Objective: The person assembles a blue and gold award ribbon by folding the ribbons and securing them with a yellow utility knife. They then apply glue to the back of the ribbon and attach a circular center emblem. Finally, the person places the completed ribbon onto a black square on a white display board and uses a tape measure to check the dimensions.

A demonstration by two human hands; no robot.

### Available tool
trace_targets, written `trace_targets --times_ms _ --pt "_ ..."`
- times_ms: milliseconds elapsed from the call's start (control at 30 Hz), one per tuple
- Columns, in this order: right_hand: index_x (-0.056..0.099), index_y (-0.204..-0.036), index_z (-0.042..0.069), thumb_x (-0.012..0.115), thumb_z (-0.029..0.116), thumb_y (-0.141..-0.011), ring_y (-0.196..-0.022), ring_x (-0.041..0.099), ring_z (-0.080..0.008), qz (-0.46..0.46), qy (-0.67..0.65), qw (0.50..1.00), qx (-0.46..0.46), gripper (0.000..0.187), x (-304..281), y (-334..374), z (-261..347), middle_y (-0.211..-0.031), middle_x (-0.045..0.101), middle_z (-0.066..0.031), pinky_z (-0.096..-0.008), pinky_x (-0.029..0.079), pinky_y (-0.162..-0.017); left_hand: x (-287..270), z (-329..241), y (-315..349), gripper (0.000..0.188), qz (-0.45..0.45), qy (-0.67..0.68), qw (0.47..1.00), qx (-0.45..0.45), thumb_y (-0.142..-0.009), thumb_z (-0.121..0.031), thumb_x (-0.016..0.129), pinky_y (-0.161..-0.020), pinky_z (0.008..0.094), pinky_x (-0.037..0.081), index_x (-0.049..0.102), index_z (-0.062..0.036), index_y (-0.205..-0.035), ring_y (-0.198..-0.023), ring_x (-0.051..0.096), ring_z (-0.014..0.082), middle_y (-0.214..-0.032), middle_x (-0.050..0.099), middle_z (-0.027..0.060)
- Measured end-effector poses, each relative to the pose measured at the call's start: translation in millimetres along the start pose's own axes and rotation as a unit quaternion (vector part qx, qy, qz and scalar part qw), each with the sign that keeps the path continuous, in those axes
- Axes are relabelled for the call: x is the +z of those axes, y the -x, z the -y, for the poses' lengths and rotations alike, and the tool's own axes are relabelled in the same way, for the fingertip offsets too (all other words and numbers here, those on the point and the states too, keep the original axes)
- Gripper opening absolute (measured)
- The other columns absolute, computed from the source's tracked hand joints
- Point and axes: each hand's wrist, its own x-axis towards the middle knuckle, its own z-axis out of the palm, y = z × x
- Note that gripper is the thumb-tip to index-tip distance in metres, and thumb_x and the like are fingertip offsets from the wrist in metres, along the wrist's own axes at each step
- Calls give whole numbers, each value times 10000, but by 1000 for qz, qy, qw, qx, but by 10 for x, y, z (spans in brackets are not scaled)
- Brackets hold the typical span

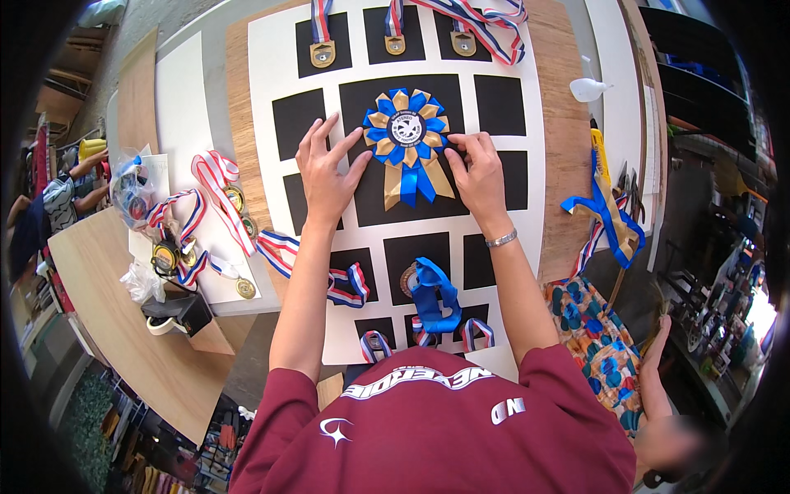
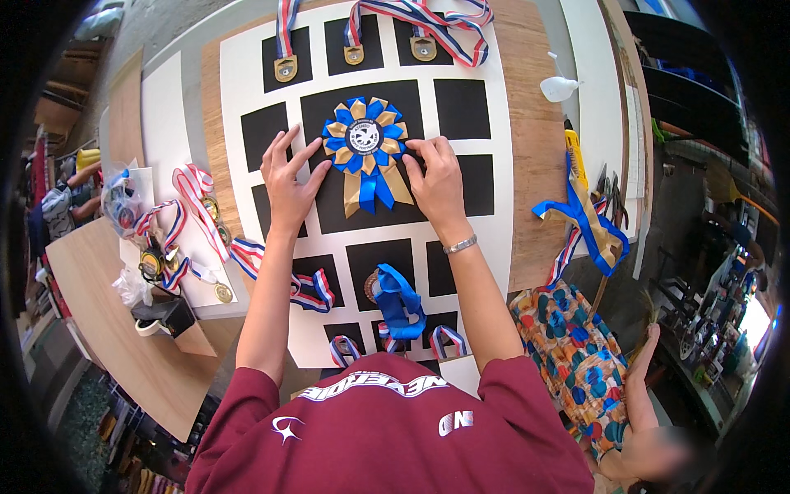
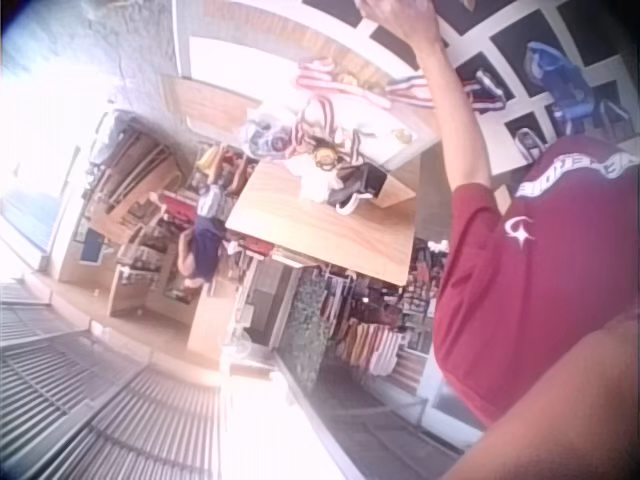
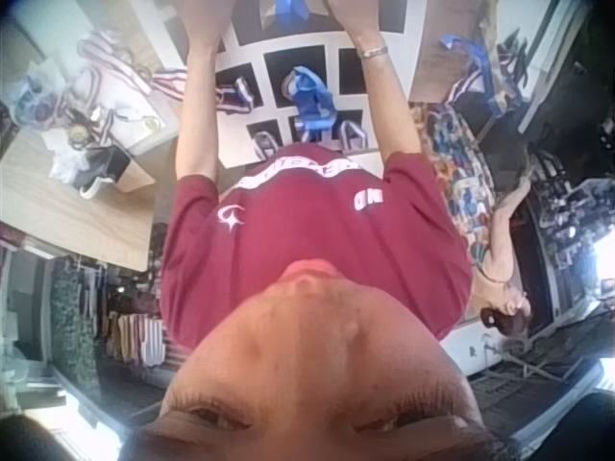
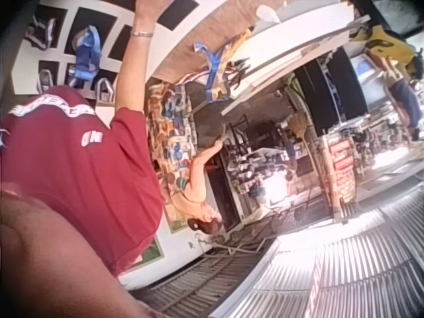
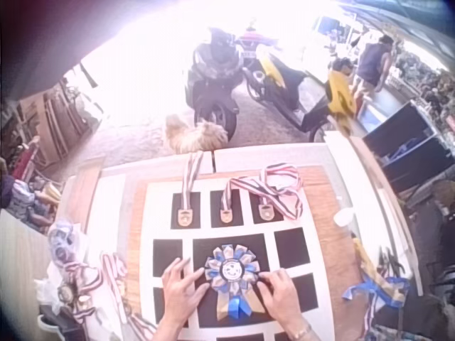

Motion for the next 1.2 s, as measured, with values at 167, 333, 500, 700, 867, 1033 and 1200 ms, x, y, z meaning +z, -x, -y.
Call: trace_targets --times_ms 167,333,500,700,867,1033,1200 --pt "727 -1149 14 752 85 -965 -755 622 -212 -2 7 1000 -12 198 8 -5 -31 -994 649 -109 -335 536 -692 -4 9 -5 385 1 2 1000 1 -878 -305 884 -1208 474 336 819 -249 -1253 -1491 446 318 -1546 589 69" --pt "719 -1131 11 740 74 -966 -830 648 -263 5 -19 1000 18 178 -40 -20 59 -1008 647 -126 -379 545 -758 -12 3 6 406 -6 4 1000 -1 -884 -289 877 -1206 475 339 805 -220 -1277 -1489 450 317 -1548 588 69" --pt "723 -1134 34 728 72 -970 -902 660 -288 -1 4 998 -60 168 -139 207 72 -1025 655 -127 -411 530 -808 -136 -182 178 400 -9 42 998 43 -901 -249 844 -1187 470 366 785 -173 -1289 -1455 507 325 -1499 636 77" --pt "737 -1132 73 744 116 -965 -935 651 -275 63 63 985 -148 173 -214 428 161 -1013 665 -88 -403 468 -810 -240 -334 284 406 137 49 975 166 -900 -193 814 -1171 466 404 788 -213 -1305 -1453 531 313 -1505 650 62" --pt "727 -1171 83 729 137 -982 -945 652 -274 69 65 993 -69 196 -188 466 182 -999 673 -88 -409 453 -785 -275 -342 247 409 126 78 980 131 -892 -167 818 -1137 462 425 779 -166 -1300 -1391 574 308 -1453 673 73" --pt "709 -1167 68 719 131 -983 -882 669 -275 44 30 998 -28 194 -121 429 145 -952 695 -85 -415 450 -777 -223 -459 414 238 40 150 985 -80 -903 -100 824 -742 359 544 726 -32 -1109 -817 632 218 -948 732 95" --pt "687 -1101 33 727 114 -966 -740 694 -277 75 -21 994 82 163 -103 394 178 -856 716 -100 -423 486 -743 -253 -668 562 365 86 121 978 -145 -884 -149 859 -770 356 545 690 -33 -1186 -826 633 210 -978 741 85"
